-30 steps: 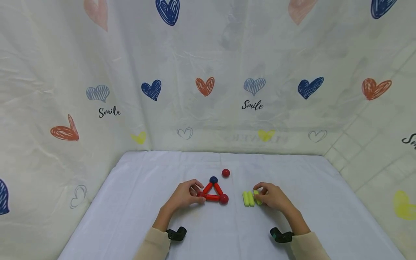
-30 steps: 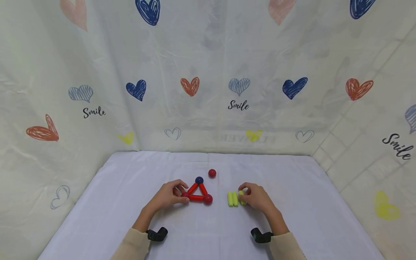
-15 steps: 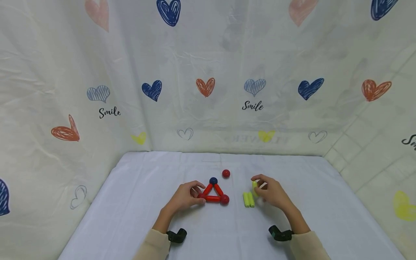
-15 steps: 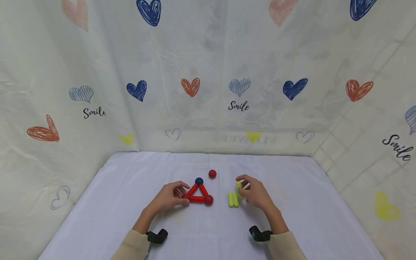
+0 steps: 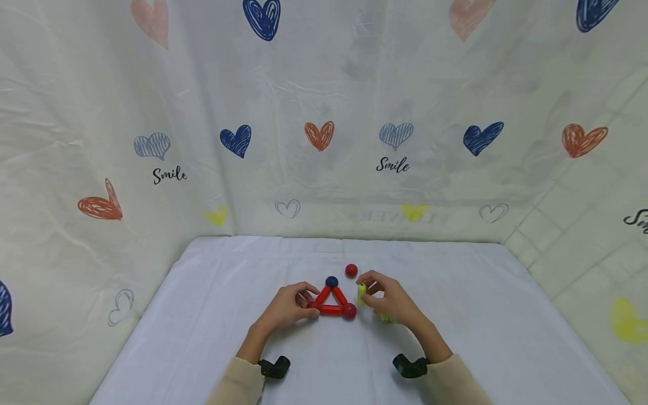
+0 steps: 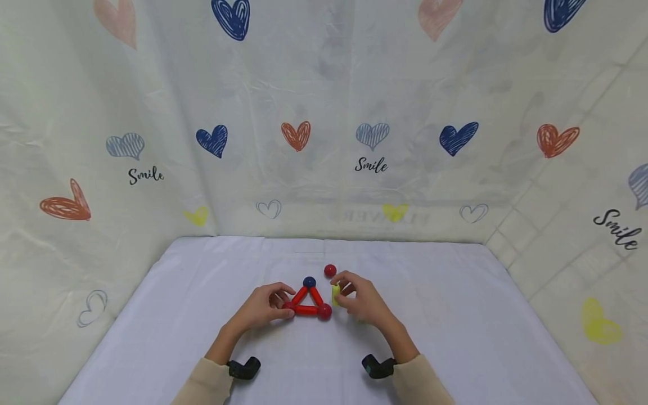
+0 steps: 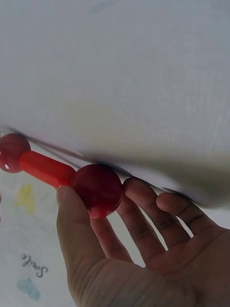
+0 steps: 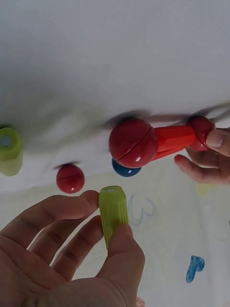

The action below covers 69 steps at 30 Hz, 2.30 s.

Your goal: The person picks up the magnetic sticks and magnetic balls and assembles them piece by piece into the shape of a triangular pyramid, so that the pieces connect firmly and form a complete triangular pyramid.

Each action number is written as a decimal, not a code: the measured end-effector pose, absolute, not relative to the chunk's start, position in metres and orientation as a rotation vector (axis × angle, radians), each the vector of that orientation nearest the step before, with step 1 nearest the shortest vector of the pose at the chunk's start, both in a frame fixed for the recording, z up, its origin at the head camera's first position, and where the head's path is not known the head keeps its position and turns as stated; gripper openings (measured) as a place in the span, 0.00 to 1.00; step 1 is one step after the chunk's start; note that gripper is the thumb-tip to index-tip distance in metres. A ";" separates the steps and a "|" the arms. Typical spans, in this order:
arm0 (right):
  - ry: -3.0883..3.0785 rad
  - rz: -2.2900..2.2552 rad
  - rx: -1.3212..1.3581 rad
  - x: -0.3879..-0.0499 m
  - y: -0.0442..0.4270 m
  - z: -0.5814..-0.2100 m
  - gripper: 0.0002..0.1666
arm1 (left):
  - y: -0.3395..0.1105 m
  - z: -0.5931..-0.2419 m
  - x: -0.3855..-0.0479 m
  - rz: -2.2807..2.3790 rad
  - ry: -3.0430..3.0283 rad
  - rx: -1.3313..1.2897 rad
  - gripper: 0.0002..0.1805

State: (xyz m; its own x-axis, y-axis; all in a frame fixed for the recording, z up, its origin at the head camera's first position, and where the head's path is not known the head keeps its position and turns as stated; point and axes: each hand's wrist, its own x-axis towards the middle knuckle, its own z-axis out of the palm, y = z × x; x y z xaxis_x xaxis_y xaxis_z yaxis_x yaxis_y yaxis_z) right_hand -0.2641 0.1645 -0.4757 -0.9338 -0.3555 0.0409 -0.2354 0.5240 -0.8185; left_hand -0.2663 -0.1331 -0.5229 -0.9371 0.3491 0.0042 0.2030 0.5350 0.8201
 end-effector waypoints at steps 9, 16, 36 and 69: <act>2.634 -1.365 -0.631 -0.262 0.151 -0.482 0.15 | -0.133 -0.524 -0.267 1.365 2.602 0.472 0.22; 2.651 -1.356 -0.676 -0.259 0.147 -0.482 0.17 | -0.134 -0.525 -0.267 1.371 2.599 0.467 0.22; 2.641 -1.360 -0.594 -0.258 0.144 -0.484 0.17 | -0.135 -0.525 -0.267 1.374 2.594 0.475 0.22; 2.622 -1.104 -0.366 -0.280 0.233 -0.490 0.11 | -0.139 -0.520 -0.265 1.317 2.614 0.490 0.19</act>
State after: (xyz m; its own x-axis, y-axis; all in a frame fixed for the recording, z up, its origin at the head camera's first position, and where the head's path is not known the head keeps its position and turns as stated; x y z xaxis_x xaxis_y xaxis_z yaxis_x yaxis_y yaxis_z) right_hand -0.2802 0.2328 -0.4899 -0.9309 -0.3328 -0.1504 -0.1249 0.6770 -0.7253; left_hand -0.2652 -0.1389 -0.5198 -0.9309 0.3652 -0.0070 0.2117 0.5550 0.8045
